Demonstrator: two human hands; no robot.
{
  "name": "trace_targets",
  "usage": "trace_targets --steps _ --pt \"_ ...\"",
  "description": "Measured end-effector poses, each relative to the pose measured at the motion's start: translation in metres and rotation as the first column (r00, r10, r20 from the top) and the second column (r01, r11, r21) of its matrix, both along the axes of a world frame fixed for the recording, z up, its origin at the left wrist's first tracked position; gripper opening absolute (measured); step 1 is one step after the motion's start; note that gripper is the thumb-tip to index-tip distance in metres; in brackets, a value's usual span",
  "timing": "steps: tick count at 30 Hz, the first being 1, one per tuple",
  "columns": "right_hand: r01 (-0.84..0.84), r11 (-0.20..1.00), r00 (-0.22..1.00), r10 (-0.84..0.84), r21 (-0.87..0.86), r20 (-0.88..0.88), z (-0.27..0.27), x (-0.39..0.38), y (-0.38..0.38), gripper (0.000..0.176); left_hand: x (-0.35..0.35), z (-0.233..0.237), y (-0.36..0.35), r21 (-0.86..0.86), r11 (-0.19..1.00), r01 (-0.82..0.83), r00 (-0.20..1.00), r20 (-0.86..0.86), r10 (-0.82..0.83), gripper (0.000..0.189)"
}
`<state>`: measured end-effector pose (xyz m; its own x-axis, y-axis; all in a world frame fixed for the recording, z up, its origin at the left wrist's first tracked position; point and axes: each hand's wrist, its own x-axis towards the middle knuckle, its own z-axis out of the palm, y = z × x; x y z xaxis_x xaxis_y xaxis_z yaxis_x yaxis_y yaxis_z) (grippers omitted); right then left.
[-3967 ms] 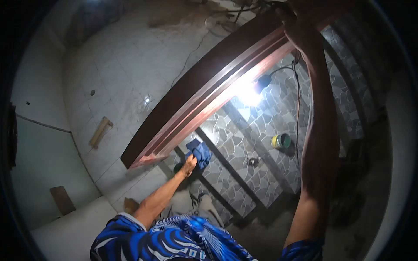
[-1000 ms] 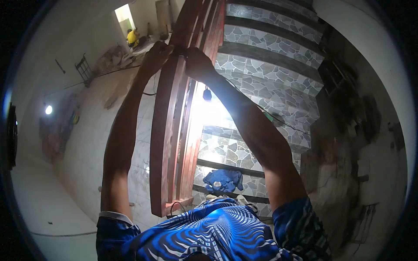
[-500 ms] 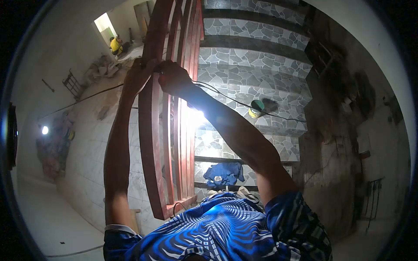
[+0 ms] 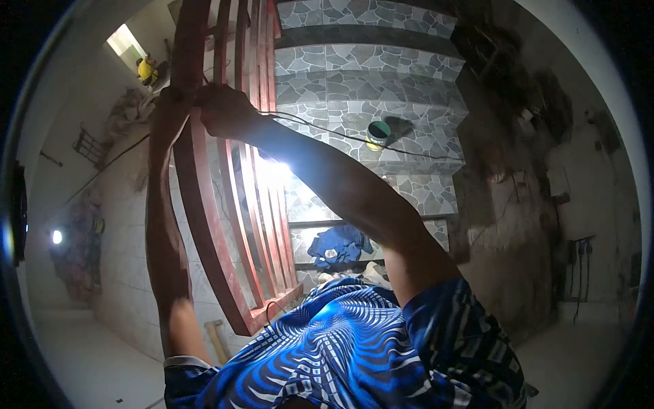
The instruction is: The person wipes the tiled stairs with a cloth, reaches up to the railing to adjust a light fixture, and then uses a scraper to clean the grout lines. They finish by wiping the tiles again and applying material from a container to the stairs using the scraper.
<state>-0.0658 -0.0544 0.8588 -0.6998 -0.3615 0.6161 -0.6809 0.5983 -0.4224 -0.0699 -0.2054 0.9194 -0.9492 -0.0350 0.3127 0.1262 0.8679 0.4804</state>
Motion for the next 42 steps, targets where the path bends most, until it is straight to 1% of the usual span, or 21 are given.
trace_targets --steps 1,3,4,5,6,8,9,10,12,13,17,21,24,25,27,30,31,34,37,39,42 --pt "-0.001 1.000 1.000 0.001 -0.013 0.014 -0.001 0.001 0.000 0.025 -0.003 -0.005 -0.003 0.032 0.999 0.026 1.000 0.008 -0.026 0.062" --pt "-0.018 0.999 0.994 0.012 -0.046 -0.112 -0.010 -0.007 -0.008 0.024 -0.013 -0.013 -0.014 0.100 0.992 0.080 0.997 0.014 -0.082 0.064" --pt "-0.026 0.998 0.986 0.016 -0.062 -0.168 -0.015 -0.007 -0.009 0.024 -0.014 -0.018 -0.016 0.101 0.993 0.065 0.998 0.008 -0.066 0.066" --pt "-0.014 0.999 0.993 0.019 0.043 -0.116 -0.017 -0.011 -0.009 0.025 -0.014 -0.022 -0.018 0.105 0.993 0.048 0.999 -0.004 -0.048 0.067" --pt "-0.021 1.000 0.986 0.022 0.010 -0.168 -0.021 -0.008 -0.009 0.025 -0.013 -0.025 -0.021 0.108 0.994 0.030 0.999 -0.015 -0.029 0.068" --pt "-0.043 0.998 0.962 0.027 -0.051 -0.271 -0.031 -0.003 -0.012 0.026 -0.018 -0.041 -0.038 -0.103 0.992 0.070 0.991 -0.110 -0.081 0.070" --pt "-0.059 0.997 0.988 0.052 -0.042 -0.147 -0.036 -0.001 -0.012 0.028 -0.010 -0.043 -0.036 -0.114 0.993 0.042 0.994 -0.100 -0.053 0.071" --pt "-0.045 0.998 0.994 0.040 -0.043 -0.103 -0.037 0.003 -0.012 0.026 0.005 -0.036 -0.027 -0.125 0.992 0.014 0.996 -0.090 -0.025 0.072" --pt "-0.026 0.999 0.999 0.025 -0.048 -0.021 -0.036 0.013 -0.017 0.024 0.035 -0.022 -0.006 0.018 0.989 -0.146 0.988 0.043 0.145 0.073" --pt "-0.041 0.998 0.996 0.045 -0.056 0.073 -0.031 0.021 -0.014 0.025 0.040 -0.025 -0.008 0.015 0.990 -0.141 0.989 0.043 0.140 0.073" --pt "-0.032 0.999 0.992 0.030 0.014 0.121 -0.033 0.036 -0.012 0.029 0.052 -0.036 -0.008 0.071 0.989 -0.133 0.991 0.035 0.131 0.072" --pt "-0.101 0.995 0.995 0.101 0.024 0.016 -0.043 0.049 -0.011 0.025 0.076 -0.040 -0.007 0.088 0.987 -0.136 0.990 0.036 0.134 0.068" --pt "-0.087 0.991 0.989 0.073 0.104 0.132 -0.046 0.064 -0.015 0.026 0.091 -0.050 -0.008 0.041 0.984 -0.175 0.984 0.017 0.175 0.064" --pt "-0.097 0.991 0.992 0.090 0.089 0.086 -0.055 0.068 -0.018 0.027 0.094 -0.055 -0.009 0.023 0.982 -0.187 0.982 0.019 0.187 0.063" --pt "-0.111 0.992 0.994 0.112 0.064 -0.019 -0.068 0.073 -0.023 0.027 0.105 -0.064 -0.011 0.098 0.983 -0.155 0.988 0.030 0.153 0.060" --pt "-0.104 0.993 0.993 0.101 0.055 0.064 -0.076 0.091 -0.025 0.023 0.122 -0.072 -0.013 0.128 0.979 -0.160 0.987 0.053 0.154 0.057" --pt "-0.121 0.984 0.993 0.122 0.132 0.003 -0.081 0.097 -0.025 0.024 0.128 -0.076 -0.015 0.125 0.978 -0.169 0.985 0.064 0.162 0.056" --pt "-0.091 0.993 0.993 0.085 0.073 0.084 -0.087 0.111 -0.031 0.025 0.144 -0.082 -0.016 0.154 0.975 -0.159 0.982 0.123 0.141 0.053" --pt "-0.119 0.987 0.988 0.107 0.112 0.107 -0.092 0.123 -0.029 0.024 0.157 -0.088 -0.014 0.170 0.970 -0.173 0.980 0.124 0.153 0.055" --pt "-0.156 0.977 0.975 0.128 0.146 0.183 -0.095 0.128 -0.031 0.024 0.165 -0.088 -0.010 0.113 0.971 -0.213 0.971 0.139 0.196 0.058" --pt "-0.167 0.980 0.981 0.155 0.106 0.119 -0.104 0.140 -0.033 0.024 0.177 -0.094 -0.012 0.078 0.966 -0.247 0.958 0.172 0.231 0.062"
